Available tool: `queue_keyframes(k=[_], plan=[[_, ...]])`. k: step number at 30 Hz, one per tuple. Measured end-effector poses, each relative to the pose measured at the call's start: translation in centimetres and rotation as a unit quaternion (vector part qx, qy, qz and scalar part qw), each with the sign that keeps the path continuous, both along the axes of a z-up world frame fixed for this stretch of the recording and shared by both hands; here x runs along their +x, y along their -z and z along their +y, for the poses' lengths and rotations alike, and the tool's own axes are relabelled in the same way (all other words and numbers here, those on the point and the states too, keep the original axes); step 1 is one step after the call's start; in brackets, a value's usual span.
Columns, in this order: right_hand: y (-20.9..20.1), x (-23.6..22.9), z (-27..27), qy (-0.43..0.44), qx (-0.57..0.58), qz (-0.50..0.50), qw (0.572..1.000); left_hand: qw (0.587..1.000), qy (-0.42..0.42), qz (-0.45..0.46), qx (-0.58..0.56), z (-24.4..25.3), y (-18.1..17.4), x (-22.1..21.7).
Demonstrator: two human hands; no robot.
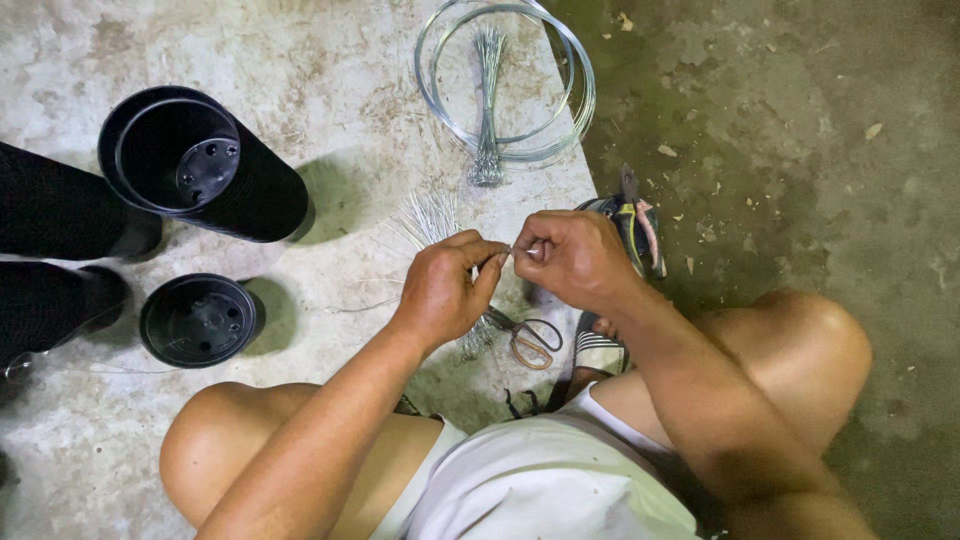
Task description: The person sits on the floor and assembles black plastic planters by inserting metal wire ties through holes in the bottom of the pots. They bend the wire ends to secure them, then stack the finished planters.
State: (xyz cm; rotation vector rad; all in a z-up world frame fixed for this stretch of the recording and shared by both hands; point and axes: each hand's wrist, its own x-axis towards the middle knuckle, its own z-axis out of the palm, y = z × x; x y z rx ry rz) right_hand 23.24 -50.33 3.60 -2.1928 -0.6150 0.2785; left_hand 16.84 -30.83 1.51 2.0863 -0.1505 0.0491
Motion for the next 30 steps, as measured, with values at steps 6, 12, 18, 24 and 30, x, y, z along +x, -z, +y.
queue_keyframes(k=[6, 12, 18, 24, 30], plan=[[2.6, -1.6, 2.4, 0.061, -0.080, -0.232, 0.968, 0.997, -0.049, -0.050, -0.007, -1.6, 2.6, 0.0], [3.3, 1.6, 0.3, 0.187, 0.026, -0.107, 0.976, 0.988, -0.054, 0.140, -0.037, -0.1, 1.4, 0.9], [-0.9, 3.7, -1.9, 0.183, -0.015, -0.189, 0.965, 0.995, -0.037, 0.063, 0.061, 2.7, 0.0, 1.0], [-1.4, 1.2, 0.3, -0.066, -0.029, -0.381, 0.922, 0.990, 0.011, -0.012, 0.139, 1.9, 0.3, 1.0], [3.9, 0.3, 0.8, 0.030, 0.003, 0.124, 0.992, 0.976, -0.036, -0.135, 0.168, 1.4, -0.4, 1.0]])
